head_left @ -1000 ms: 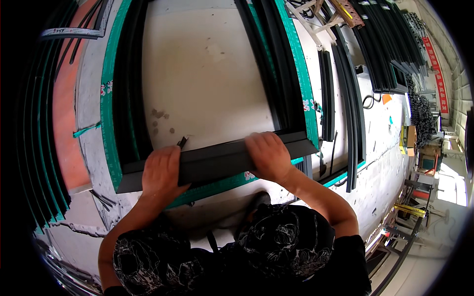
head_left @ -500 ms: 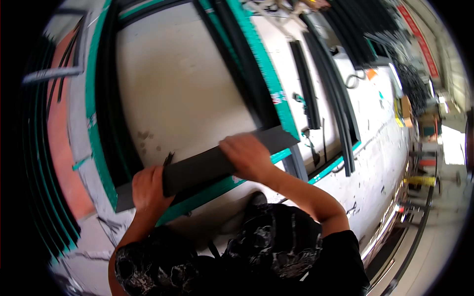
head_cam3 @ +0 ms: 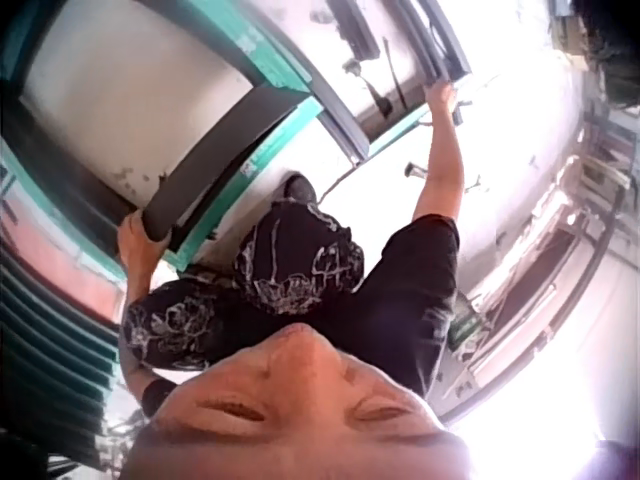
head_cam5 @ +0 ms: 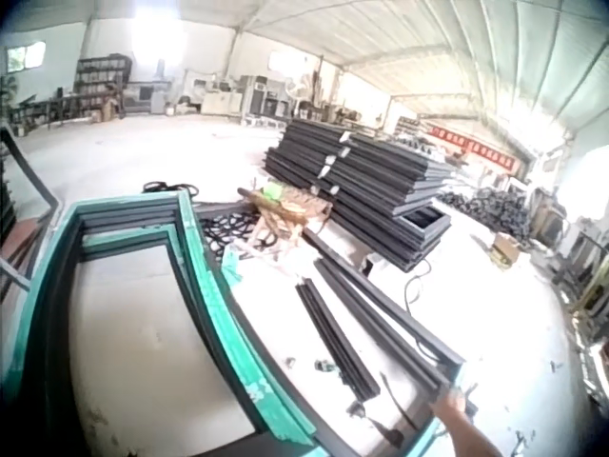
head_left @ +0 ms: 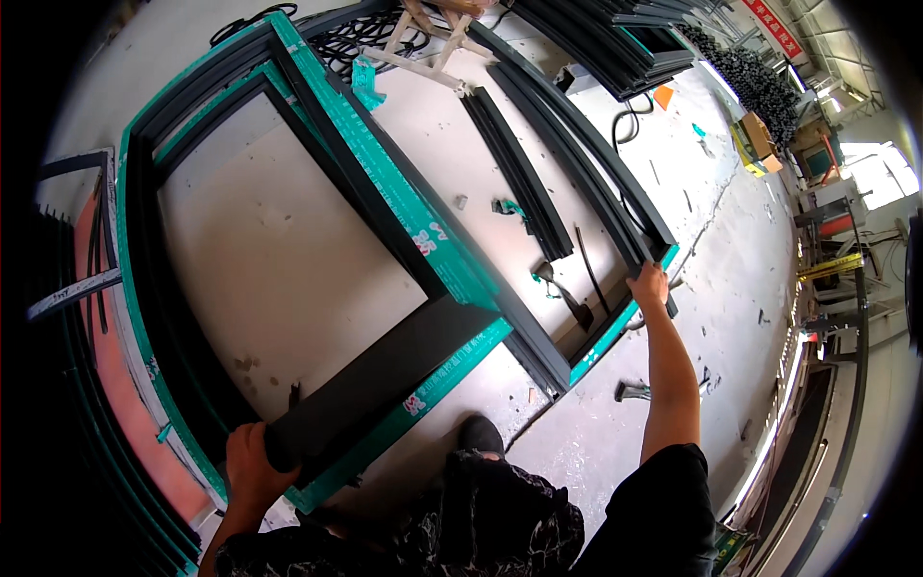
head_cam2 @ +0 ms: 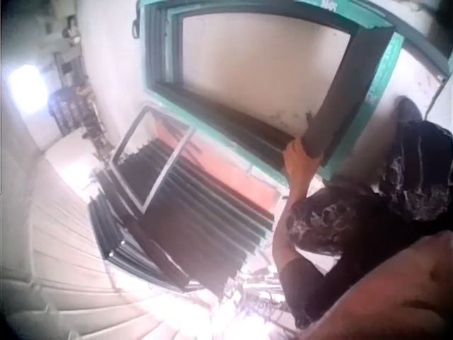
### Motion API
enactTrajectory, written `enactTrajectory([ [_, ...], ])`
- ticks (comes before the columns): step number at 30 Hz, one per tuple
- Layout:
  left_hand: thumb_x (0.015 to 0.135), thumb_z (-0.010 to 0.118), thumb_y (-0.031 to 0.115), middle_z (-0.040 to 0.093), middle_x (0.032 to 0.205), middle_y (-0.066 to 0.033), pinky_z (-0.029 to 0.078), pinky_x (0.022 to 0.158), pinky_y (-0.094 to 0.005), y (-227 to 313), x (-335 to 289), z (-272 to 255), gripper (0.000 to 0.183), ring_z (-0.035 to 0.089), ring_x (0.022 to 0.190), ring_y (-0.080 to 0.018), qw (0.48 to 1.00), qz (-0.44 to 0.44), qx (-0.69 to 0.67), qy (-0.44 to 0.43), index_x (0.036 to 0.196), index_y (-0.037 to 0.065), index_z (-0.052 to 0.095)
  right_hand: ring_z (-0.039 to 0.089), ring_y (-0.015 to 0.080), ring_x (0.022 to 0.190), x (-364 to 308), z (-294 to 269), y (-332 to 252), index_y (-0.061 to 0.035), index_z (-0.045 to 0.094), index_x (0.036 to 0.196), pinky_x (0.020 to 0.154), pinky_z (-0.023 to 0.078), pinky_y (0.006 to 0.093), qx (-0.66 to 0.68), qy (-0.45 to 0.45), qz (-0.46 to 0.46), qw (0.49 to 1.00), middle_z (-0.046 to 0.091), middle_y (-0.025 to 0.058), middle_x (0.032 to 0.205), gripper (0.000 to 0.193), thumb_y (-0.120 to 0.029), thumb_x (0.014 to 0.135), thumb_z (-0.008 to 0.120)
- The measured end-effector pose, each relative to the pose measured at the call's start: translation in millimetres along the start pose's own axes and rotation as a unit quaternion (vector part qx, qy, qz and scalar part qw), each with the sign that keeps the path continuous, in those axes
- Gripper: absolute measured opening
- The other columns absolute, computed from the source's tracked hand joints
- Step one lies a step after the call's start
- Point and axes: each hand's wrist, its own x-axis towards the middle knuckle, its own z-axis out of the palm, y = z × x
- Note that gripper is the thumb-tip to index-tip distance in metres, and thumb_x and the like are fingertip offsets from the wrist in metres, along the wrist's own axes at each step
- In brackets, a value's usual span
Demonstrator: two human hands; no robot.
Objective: The person applies sealing strips to window frames. They handle a green roll of tape, apply it to the frames, and then use shears to cut the rubber sealing strips to size, pressing them into the frame channels by hand.
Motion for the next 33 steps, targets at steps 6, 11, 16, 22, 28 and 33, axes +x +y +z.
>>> enactTrajectory([
  [6, 0.054, 0.087, 0.031, 0.054, 0.112, -0.0214, 0.045, 0.09, -0.0469, 6, 2, -2, 0.078, 0.053, 0.106, -0.0383, 0.999, 0.011, -0.01, -0.032, 0.116, -0.002, 0.054, 0.063, 0.0315, 0.097, 6, 35, -15, -0.0109, 0.057, 0.102, 0.081, 0.056, 0.0379, -0.11, 0.09, -0.056, 0.988, 0.062, 0.0141, 0.101, 0.034, -0.024, 0.076, 0.076],
  [11, 0.055, 0.088, 0.034, 0.054, 0.109, -0.0214, 0.046, 0.088, -0.0469, 14, 4, -5, 0.078, 0.053, 0.103, -0.039, 0.998, 0.038, -0.025, -0.038, 0.116, -0.001, 0.053, 0.063, 0.0338, 0.094, -22, 3, -38, -0.0066, 0.059, 0.09, 0.08, 0.055, 0.0439, -0.026, 0.029, -0.185, 0.982, 0.064, 0.0148, 0.093, 0.035, -0.029, 0.069, 0.076],
  [16, 0.055, 0.087, 0.034, 0.052, 0.118, -0.0212, 0.044, 0.091, -0.047, 12, 6, -5, 0.082, 0.051, 0.109, -0.0395, 0.996, 0.035, -0.06, -0.059, 0.121, 0.001, 0.051, 0.065, 0.0319, 0.076, -46, -16, -60, -0.0003, 0.062, 0.082, 0.07, 0.053, 0.0432, 0.225, 0.026, -0.185, 0.956, 0.067, 0.0176, 0.083, 0.027, -0.024, 0.074, 0.072],
  [22, 0.061, 0.084, 0.028, 0.054, 0.122, -0.0197, 0.043, 0.094, -0.0473, -30, -9, -7, 0.074, 0.051, 0.112, -0.0396, 0.995, 0.042, -0.079, -0.046, 0.123, 0.002, 0.052, 0.056, 0.0175, 0.046, -54, -57, -101, 0.0014, 0.059, 0.086, 0.042, 0.043, 0.0294, 0.606, -0.316, 0.015, 0.73, 0.065, 0.0133, 0.069, 0.025, -0.023, 0.087, 0.066],
  [28, 0.08, 0.074, 0.017, 0.051, 0.128, -0.0228, 0.04, 0.1, -0.0468, -81, -18, -16, 0.057, 0.049, 0.117, -0.0398, 0.957, -0.13, 0.013, 0.257, 0.129, -0.002, 0.051, 0.06, 0.0185, 0.059, -145, -62, -93, 0.0017, 0.061, 0.089, 0.055, 0.048, 0.036, 0.382, 0.027, -0.063, 0.922, 0.064, 0.0093, 0.069, 0.028, -0.026, 0.088, 0.064],
  [33, 0.079, 0.075, 0.023, 0.049, 0.129, -0.0234, 0.039, 0.102, -0.0482, -110, -33, -27, 0.064, 0.047, 0.12, -0.0403, 0.946, -0.195, -0.036, 0.258, 0.131, -0.003, 0.047, 0.064, 0.0443, 0.086, -190, -93, -95, 0.0073, 0.058, 0.118, 0.075, 0.05, 0.0467, 0.291, 0.157, -0.14, 0.933, 0.066, 0.0282, 0.094, 0.049, -0.035, 0.095, 0.061],
])
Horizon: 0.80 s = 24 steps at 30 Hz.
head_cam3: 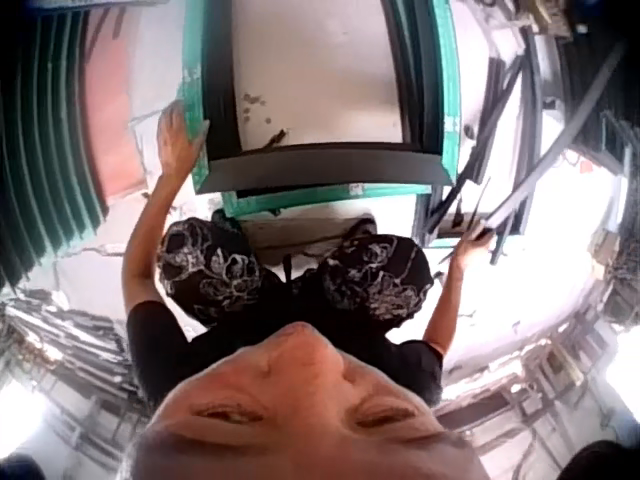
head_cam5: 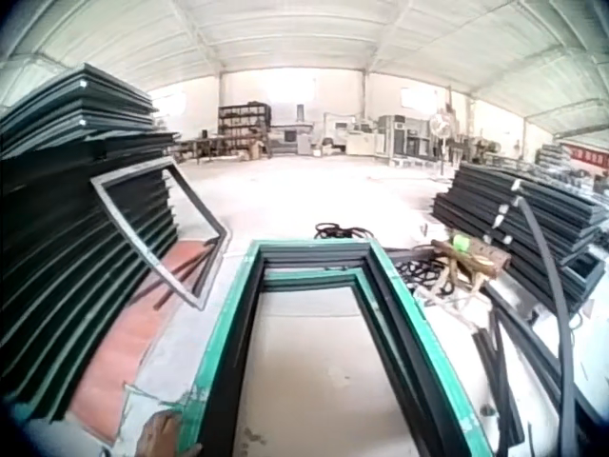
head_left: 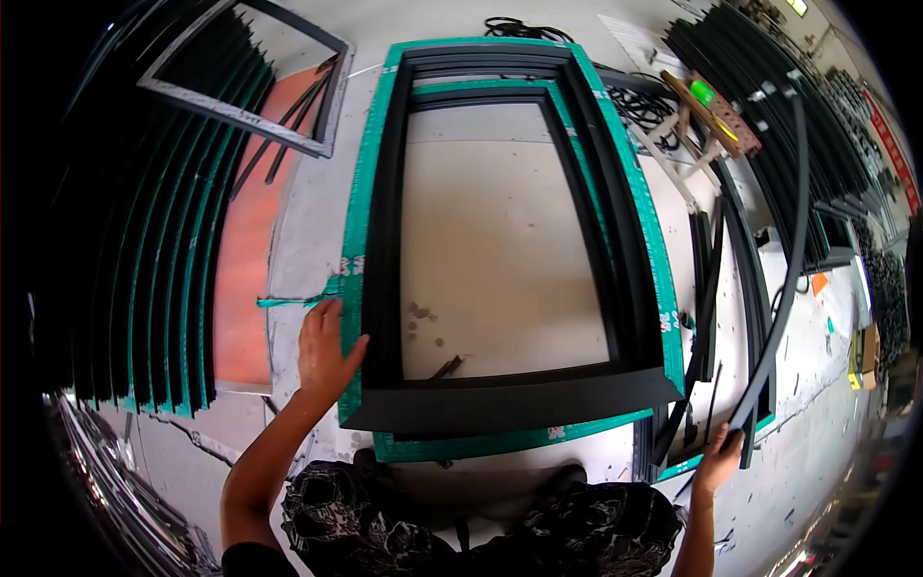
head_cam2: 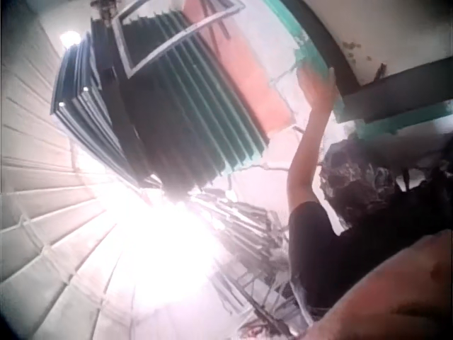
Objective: The person applies sealing strips to window frames. They handle a green roll of tape, apply it to the frames, and then use shears to cut the rubber sealing strips to size, pressing them into the frame channels by hand.
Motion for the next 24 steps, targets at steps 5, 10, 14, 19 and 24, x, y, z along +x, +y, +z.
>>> enactTrajectory([
  [5, 0.068, 0.083, 0.015, 0.047, 0.138, -0.0206, 0.036, 0.103, -0.0524, 45, 38, -43, 0.076, 0.045, 0.127, -0.0416, 0.959, 0.203, 0.038, 0.197, 0.134, 0.001, 0.047, 0.061, 0.0439, 0.088, 34, -55, -104, 0.0061, 0.052, 0.126, 0.077, 0.048, 0.0473, -0.084, 0.035, -0.369, 0.925, 0.064, 0.0242, 0.102, 0.049, -0.028, 0.092, 0.063],
  [10, 0.067, 0.082, 0.021, 0.059, 0.122, -0.0163, 0.043, 0.098, -0.0489, 44, 65, -97, 0.072, 0.056, 0.117, -0.0348, 0.938, 0.254, 0.139, 0.189, 0.132, 0.011, 0.052, 0.059, 0.0289, 0.075, 74, -58, -220, 0.0014, 0.058, 0.108, 0.068, 0.048, 0.0395, -0.077, 0.039, -0.668, 0.739, 0.06, 0.0125, 0.085, 0.045, -0.038, 0.087, 0.065],
  [14, 0.068, 0.081, 0.025, 0.066, 0.084, -0.0132, 0.051, 0.071, -0.0419, -32, 28, -101, 0.043, 0.066, 0.082, -0.0306, 0.978, 0.094, 0.057, -0.176, 0.105, 0.01, 0.062, 0.061, 0.0246, 0.075, 104, -59, -281, -0.0012, 0.06, 0.104, 0.069, 0.049, 0.0381, -0.058, 0.085, -0.749, 0.654, 0.061, 0.0099, 0.085, 0.048, -0.046, 0.088, 0.06],
  [19, 0.073, 0.08, 0.036, 0.062, 0.069, -0.0146, 0.049, 0.059, -0.0378, -17, 42, -121, 0.036, 0.064, 0.065, -0.0294, 0.988, -0.021, -0.051, -0.144, 0.082, 0.006, 0.063, 0.048, 0.0397, 0.118, 97, -37, -413, -0.0032, 0.049, 0.133, 0.101, 0.038, 0.0488, 0.053, 0.153, -0.574, 0.803, 0.048, 0.0201, 0.134, 0.061, -0.018, 0.079, 0.074],
  [24, 0.093, 0.064, 0.03, 0.058, 0.074, -0.0034, 0.045, 0.057, -0.0284, 31, 129, -74, 0.029, 0.056, 0.065, -0.0113, 0.822, -0.152, -0.531, -0.137, 0.091, 0.002, 0.058, 0.055, 0.034, 0.113, -40, 43, -482, 0.0053, 0.044, 0.134, 0.098, 0.043, 0.0424, 0.38, -0.402, -0.413, 0.724, 0.055, 0.0231, 0.122, 0.072, -0.052, 0.094, 0.056],
])
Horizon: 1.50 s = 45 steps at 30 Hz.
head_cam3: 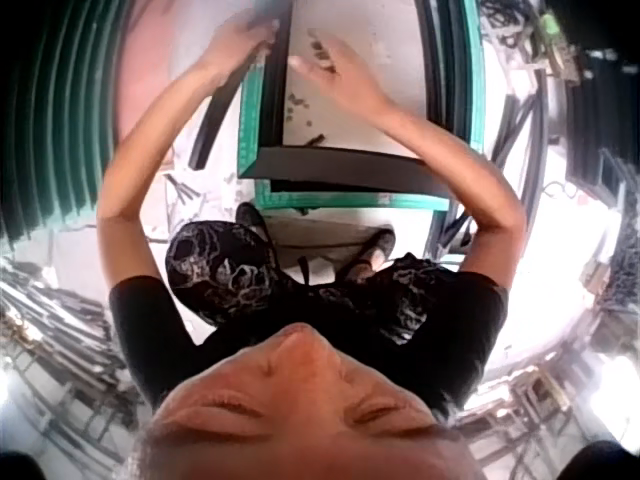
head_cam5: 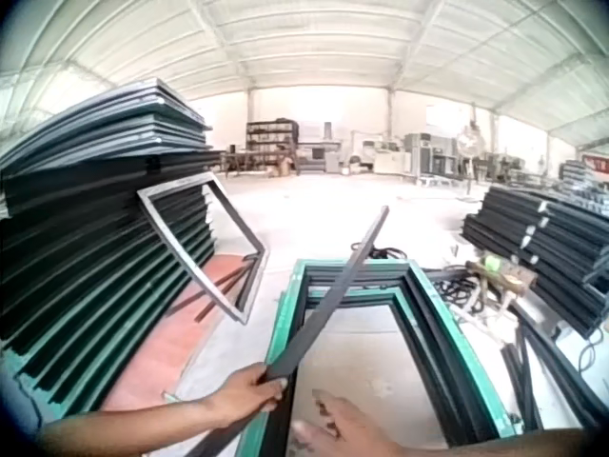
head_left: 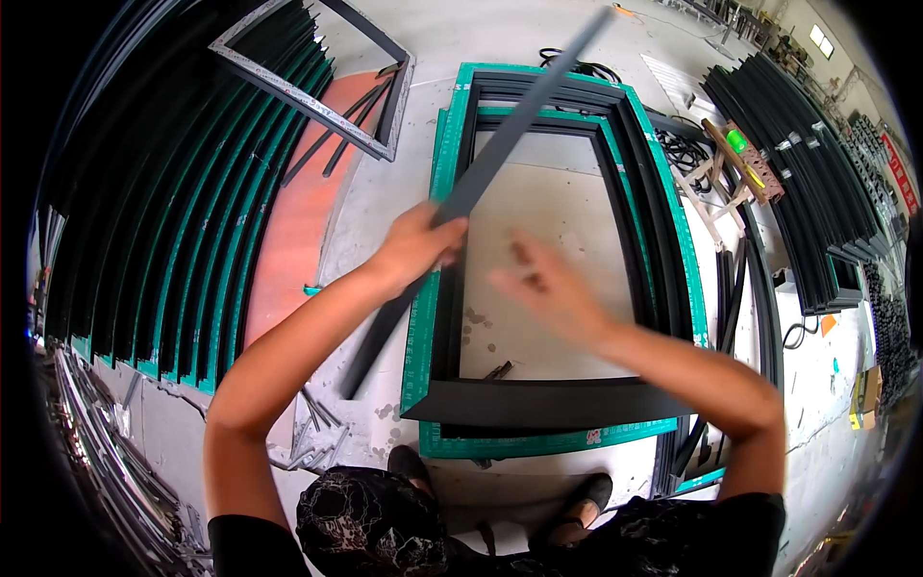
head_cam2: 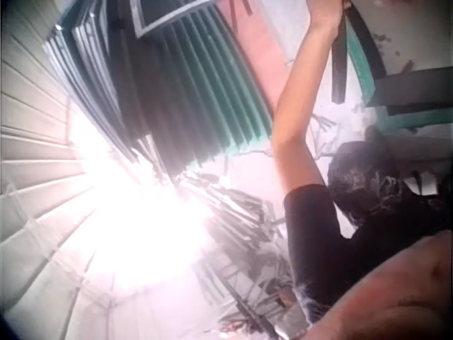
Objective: The person applies sealing strips to window frames. They handle a green roll of tape, apply it to the frames, and then use shears to cut the rubber sealing strips to size, pressing them into the frame channels by hand.
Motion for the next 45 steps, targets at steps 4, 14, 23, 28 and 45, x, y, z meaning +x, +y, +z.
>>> enactTrajectory([
  [4, 0.088, 0.066, 0.026, 0.063, 0.087, -0.0171, 0.05, 0.071, -0.0386, -51, 73, 47, 0.034, 0.062, 0.077, -0.0281, 0.974, -0.005, 0.136, 0.18, 0.098, -0.004, 0.053, 0.059, 0.0215, 0.096, -2, 87, -18, 0.0036, 0.036, 0.142, 0.081, 0.05, 0.0357, 0.28, 0.021, 0.1, 0.955, 0.056, 0.0144, 0.111, 0.065, -0.04, 0.098, 0.055],
  [14, 0.088, 0.067, 0.031, 0.064, 0.103, -0.0244, 0.05, 0.081, -0.0397, -113, 53, 63, 0.052, 0.064, 0.094, -0.0331, 0.973, 0.048, 0.198, 0.109, 0.117, -0.009, 0.051, 0.05, 0.0069, 0.06, -25, 122, 47, -0.0037, 0.048, 0.138, 0.052, 0.042, 0.0253, 0.212, 0.206, 0.133, 0.946, 0.056, 0.0022, 0.082, 0.047, -0.025, 0.098, 0.058],
  [23, 0.088, 0.065, 0.029, 0.062, 0.108, -0.0262, 0.049, 0.084, -0.0415, -123, 71, 45, 0.052, 0.063, 0.099, -0.0359, 0.964, -0.004, 0.239, 0.113, 0.12, -0.009, 0.049, 0.054, 0.008, 0.062, -1, 117, 35, -0.0059, 0.052, 0.135, 0.052, 0.045, 0.0247, 0.434, 0.13, 0.277, 0.847, 0.058, 0.0012, 0.083, 0.042, -0.026, 0.098, 0.057],
  [28, 0.088, 0.065, 0.028, 0.062, 0.11, -0.0263, 0.049, 0.086, -0.0421, -124, 79, 45, 0.052, 0.062, 0.101, -0.0371, 0.958, -0.01, 0.262, 0.112, 0.121, -0.009, 0.049, 0.054, 0.0072, 0.064, 7, 123, 43, -0.0054, 0.051, 0.136, 0.051, 0.046, 0.0241, 0.438, 0.142, 0.256, 0.85, 0.059, 0.0013, 0.086, 0.043, -0.027, 0.099, 0.056],
  [45, 0.088, 0.063, 0.031, 0.058, 0.116, -0.0307, 0.047, 0.091, -0.0463, -128, 76, 35, 0.056, 0.058, 0.107, -0.0443, 0.954, -0.013, 0.284, 0.1, 0.123, -0.009, 0.045, 0.056, 0.0067, 0.065, 8, 143, 59, -0.0053, 0.048, 0.138, 0.048, 0.046, 0.0231, 0.465, 0.109, 0.245, 0.844, 0.06, 0.0012, 0.087, 0.044, -0.027, 0.1, 0.054],
])
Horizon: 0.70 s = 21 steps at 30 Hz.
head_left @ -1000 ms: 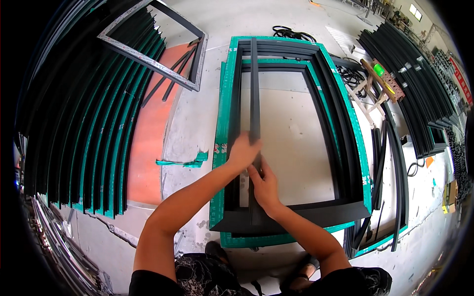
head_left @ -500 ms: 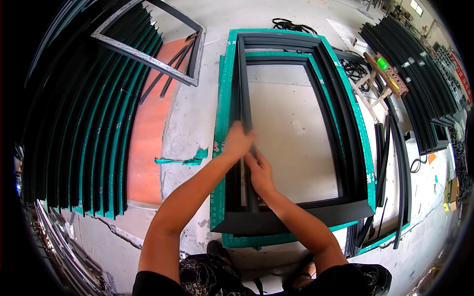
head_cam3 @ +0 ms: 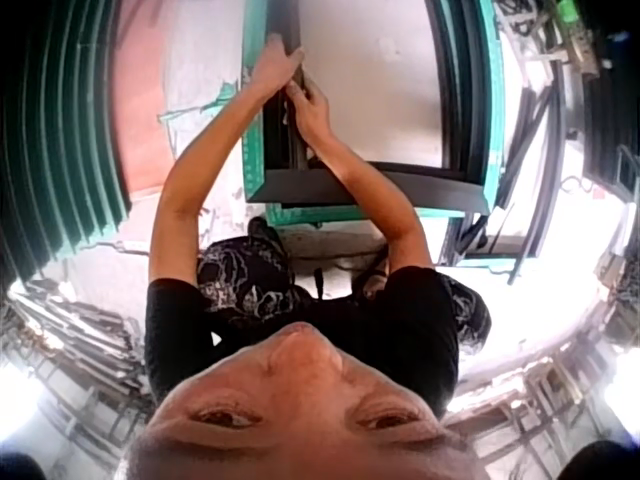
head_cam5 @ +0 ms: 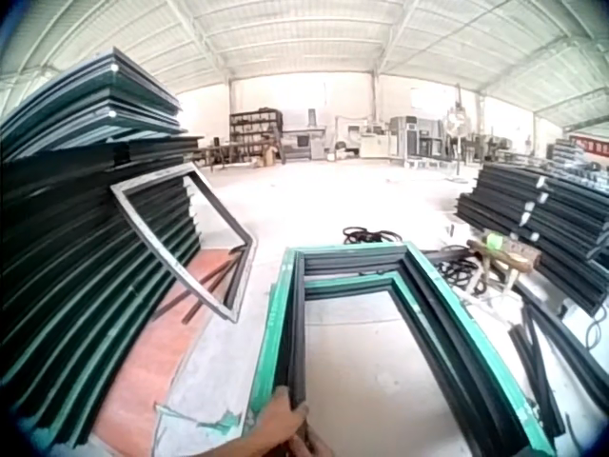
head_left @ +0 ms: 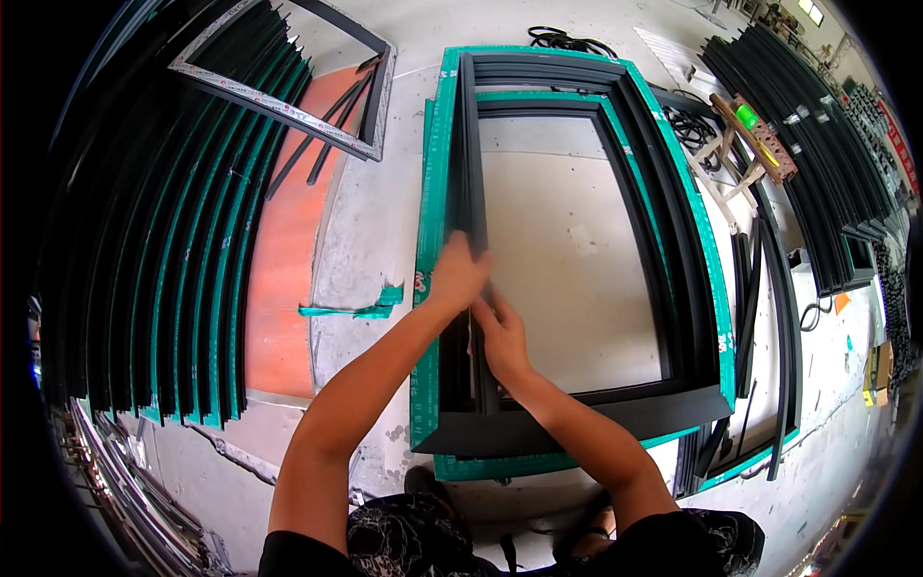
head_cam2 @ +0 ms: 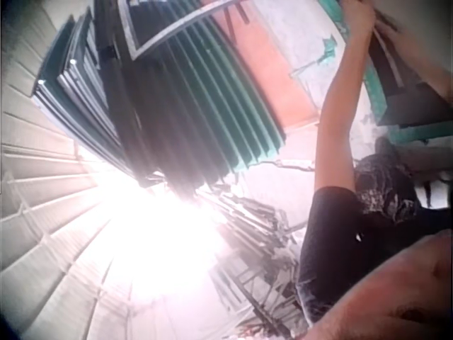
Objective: The person applies sealing strips to window frames. They handle a green roll of tape, apply it to the frames, and then use shears to cut the rubber sealing strips to size, pressing them into the frame channels by hand.
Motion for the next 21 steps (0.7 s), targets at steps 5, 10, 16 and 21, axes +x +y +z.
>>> enactTrajectory([
  [5, 0.089, 0.063, 0.03, 0.056, 0.122, -0.0314, 0.046, 0.094, -0.0438, 3, -2, -1, 0.062, 0.058, 0.112, -0.0423, 1.0, -0.006, 0.014, -0.018, 0.131, -0.012, 0.041, 0.055, 0.0064, 0.063, -2, 4, 2, -0.0055, 0.049, 0.138, 0.049, 0.046, 0.0234, 0.008, 0.024, 0.003, 1.0, 0.06, 0.0014, 0.086, 0.043, -0.027, 0.1, 0.054],
  [10, 0.087, 0.061, 0.032, 0.058, 0.116, -0.0306, 0.046, 0.093, -0.0478, -8, -1, 2, 0.056, 0.057, 0.108, -0.0465, 1.0, -0.015, -0.019, 0.017, 0.123, -0.007, 0.045, 0.055, 0.0067, 0.063, -2, 5, 1, -0.0055, 0.05, 0.136, 0.049, 0.046, 0.0235, 0.015, 0.012, 0.007, 1.0, 0.06, 0.0014, 0.087, 0.042, -0.027, 0.1, 0.055],
  [16, 0.089, 0.063, 0.03, 0.057, 0.122, -0.0306, 0.046, 0.095, -0.0422, 0, -2, -10, 0.062, 0.058, 0.114, -0.0407, 0.999, -0.041, 0.001, -0.014, 0.131, -0.011, 0.043, 0.055, 0.0069, 0.063, 1, 9, 3, -0.0052, 0.053, 0.132, 0.049, 0.046, 0.024, 0.02, 0.011, 0.011, 1.0, 0.059, 0.0007, 0.086, 0.04, -0.028, 0.1, 0.055],
  [21, 0.089, 0.062, 0.031, 0.057, 0.123, -0.0302, 0.046, 0.096, -0.0423, 3, -6, -15, 0.061, 0.057, 0.114, -0.0407, 0.999, -0.031, 0.016, -0.021, 0.13, -0.011, 0.045, 0.055, 0.0069, 0.063, 4, 8, 10, -0.0048, 0.054, 0.13, 0.048, 0.046, 0.0243, 0.038, 0.005, 0.011, 0.999, 0.058, 0.0001, 0.085, 0.039, -0.029, 0.1, 0.056],
])
